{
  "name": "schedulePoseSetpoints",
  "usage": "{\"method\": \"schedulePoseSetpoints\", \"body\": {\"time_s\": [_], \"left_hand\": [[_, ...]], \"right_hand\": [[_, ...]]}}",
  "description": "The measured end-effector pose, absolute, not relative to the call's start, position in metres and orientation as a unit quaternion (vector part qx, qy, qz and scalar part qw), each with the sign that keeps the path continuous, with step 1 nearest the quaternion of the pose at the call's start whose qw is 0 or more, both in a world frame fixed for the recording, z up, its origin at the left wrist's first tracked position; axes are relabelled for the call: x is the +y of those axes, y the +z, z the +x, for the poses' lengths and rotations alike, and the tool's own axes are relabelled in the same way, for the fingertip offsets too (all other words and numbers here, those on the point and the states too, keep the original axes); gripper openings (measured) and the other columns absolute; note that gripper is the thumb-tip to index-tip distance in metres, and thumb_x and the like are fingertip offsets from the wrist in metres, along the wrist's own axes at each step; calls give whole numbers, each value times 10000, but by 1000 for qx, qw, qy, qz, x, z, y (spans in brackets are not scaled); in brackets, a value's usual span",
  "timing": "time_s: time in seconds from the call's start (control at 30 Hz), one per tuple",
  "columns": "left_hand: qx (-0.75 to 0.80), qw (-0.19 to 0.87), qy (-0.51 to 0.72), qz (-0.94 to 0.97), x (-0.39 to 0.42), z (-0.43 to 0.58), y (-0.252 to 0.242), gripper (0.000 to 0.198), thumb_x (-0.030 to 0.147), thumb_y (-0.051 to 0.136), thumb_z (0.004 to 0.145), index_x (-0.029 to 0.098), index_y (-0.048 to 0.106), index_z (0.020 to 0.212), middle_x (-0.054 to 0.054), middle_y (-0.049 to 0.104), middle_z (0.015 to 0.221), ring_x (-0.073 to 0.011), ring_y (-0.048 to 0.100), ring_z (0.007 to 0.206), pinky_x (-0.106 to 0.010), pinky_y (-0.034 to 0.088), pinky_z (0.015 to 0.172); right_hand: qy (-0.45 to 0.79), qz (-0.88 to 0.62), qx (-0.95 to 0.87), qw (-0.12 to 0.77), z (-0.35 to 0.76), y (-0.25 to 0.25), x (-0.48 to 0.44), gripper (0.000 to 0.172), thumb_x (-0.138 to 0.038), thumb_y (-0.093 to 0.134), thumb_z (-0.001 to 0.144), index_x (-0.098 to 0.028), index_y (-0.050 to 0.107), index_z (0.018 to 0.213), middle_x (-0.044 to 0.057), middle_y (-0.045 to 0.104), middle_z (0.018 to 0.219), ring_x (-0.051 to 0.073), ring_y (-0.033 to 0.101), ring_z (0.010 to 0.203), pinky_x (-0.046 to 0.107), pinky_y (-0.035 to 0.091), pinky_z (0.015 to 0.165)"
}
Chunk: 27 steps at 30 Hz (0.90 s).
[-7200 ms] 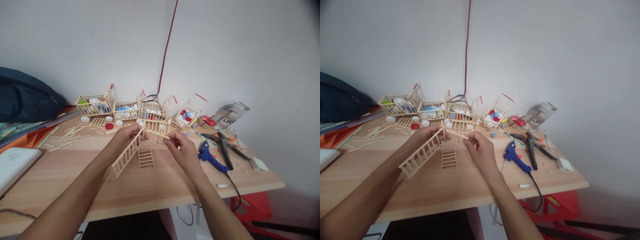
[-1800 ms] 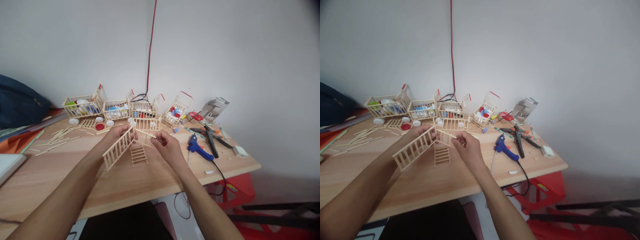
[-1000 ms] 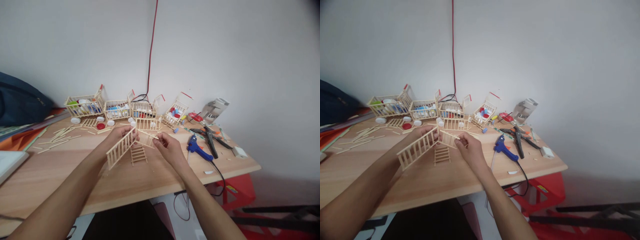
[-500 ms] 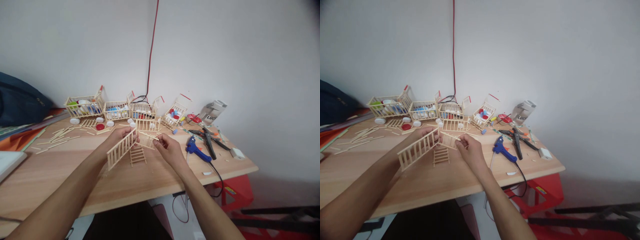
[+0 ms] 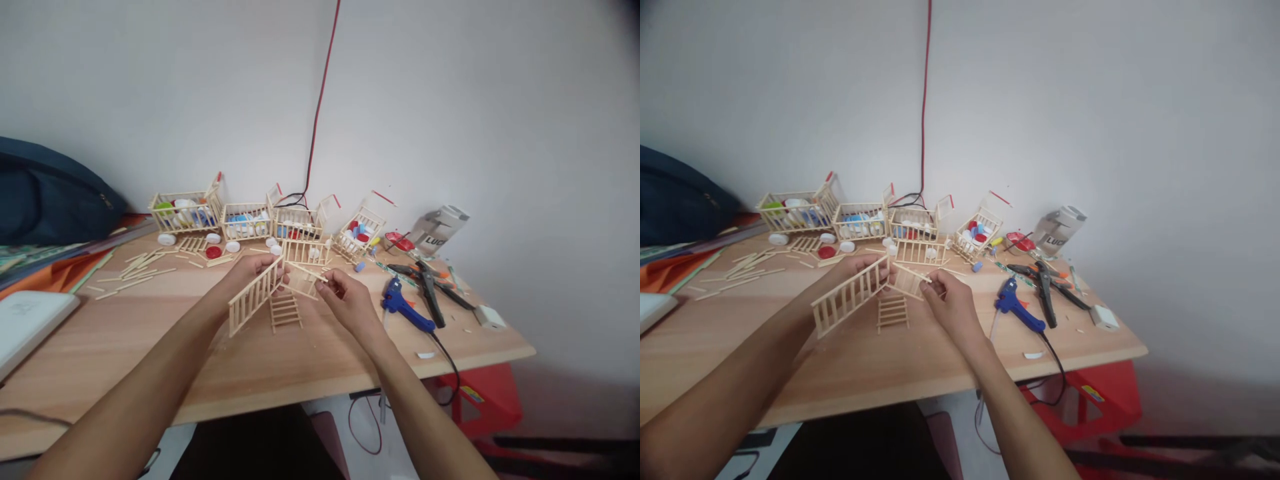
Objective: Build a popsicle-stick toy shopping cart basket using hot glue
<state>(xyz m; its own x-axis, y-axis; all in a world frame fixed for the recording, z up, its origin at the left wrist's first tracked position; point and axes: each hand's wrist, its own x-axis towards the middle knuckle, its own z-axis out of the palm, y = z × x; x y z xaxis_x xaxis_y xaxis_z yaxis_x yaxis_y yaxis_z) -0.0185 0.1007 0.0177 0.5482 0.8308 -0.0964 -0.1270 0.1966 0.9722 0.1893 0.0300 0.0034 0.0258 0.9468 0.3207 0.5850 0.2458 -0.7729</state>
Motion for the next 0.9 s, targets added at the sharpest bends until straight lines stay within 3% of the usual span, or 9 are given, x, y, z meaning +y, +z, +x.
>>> {"method": "schedulePoseSetpoints", "body": {"time_s": [0.17,0.37,0.63,0.9], "left_hand": [[347,695,346,526,104,-21,17,234,270,809,642,118,656,732,-7,639,624,-124,589,576,-229,451,556],[355,659,358,559,104,-25,14,310,368,806,650,130,648,770,-18,653,694,-140,638,608,-221,456,532],[360,676,355,536,111,-31,9,254,342,745,690,133,617,759,-27,653,635,-138,624,568,-203,437,469],[346,685,400,502,120,-36,3,194,280,691,733,127,618,827,-41,673,749,-122,641,579,-206,478,494]], "right_hand": [[209,-572,-678,411,188,3,34,217,-358,534,868,-213,503,710,-42,444,632,128,431,607,253,325,581],[210,-580,-674,407,189,-2,39,254,-392,529,875,-213,498,696,-40,446,624,125,415,590,254,316,564],[217,-587,-675,391,195,-8,43,261,-417,523,882,-213,508,719,-30,477,629,133,434,599,262,334,582],[211,-592,-674,388,202,-10,49,283,-458,539,870,-210,533,732,-18,505,647,140,459,605,264,346,577]]}}
